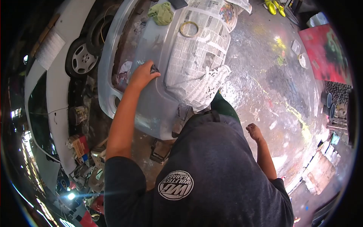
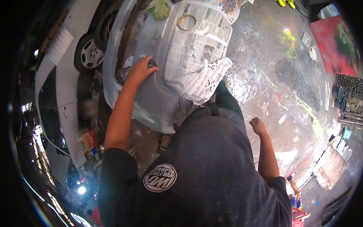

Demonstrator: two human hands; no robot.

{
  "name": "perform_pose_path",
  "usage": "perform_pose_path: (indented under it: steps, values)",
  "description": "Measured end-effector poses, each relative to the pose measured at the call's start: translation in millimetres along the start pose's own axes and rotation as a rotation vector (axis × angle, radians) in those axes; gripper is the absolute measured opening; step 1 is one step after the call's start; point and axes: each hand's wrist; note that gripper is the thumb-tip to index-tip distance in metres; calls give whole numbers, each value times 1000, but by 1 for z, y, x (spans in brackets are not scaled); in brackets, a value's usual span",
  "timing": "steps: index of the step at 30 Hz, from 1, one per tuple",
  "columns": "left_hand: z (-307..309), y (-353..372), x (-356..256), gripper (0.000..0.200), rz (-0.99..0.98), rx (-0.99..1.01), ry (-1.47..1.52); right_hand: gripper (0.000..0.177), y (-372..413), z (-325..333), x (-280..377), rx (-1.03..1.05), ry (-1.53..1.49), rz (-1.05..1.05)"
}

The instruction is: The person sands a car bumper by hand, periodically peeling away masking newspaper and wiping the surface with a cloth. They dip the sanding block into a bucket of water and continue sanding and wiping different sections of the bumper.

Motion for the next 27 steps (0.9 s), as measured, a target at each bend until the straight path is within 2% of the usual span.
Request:
perform_pose_path:
  steps: [4,7,10,13,16,19,22,25,27]
  values:
    - [-4,22,17,54,-50,-99,103,38,-1,-1,-1,-30,-45,-11]
    - [-2,13,10,57,29,-175,154,44,5,6,17,82,1,-101]
    - [3,-1,-13,58,63,-45,77,44,6,10,32,157,60,-77]
    - [-6,6,1,60,19,-79,39,42,-1,13,30,79,-9,-70]
    - [-5,18,1,58,71,-97,127,37,-4,9,18,-34,-15,32]
    - [4,7,-16,58,139,-48,96,39,-3,9,12,4,50,35]
    - [-1,3,-6,59,94,-14,-16,41,-3,10,10,38,45,0]
    - [-2,19,0,60,71,-45,47,40,-5,9,4,-27,-23,12]
    - [0,15,-11,62,114,-81,76,40,-4,9,6,4,18,-6]
Point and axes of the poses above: each hand's wrist, its own y-axis away from the middle knuckle, its own z-axis out of the back of the hand, x = y × z, and after that the axes turned 2 degrees about x, right-handed
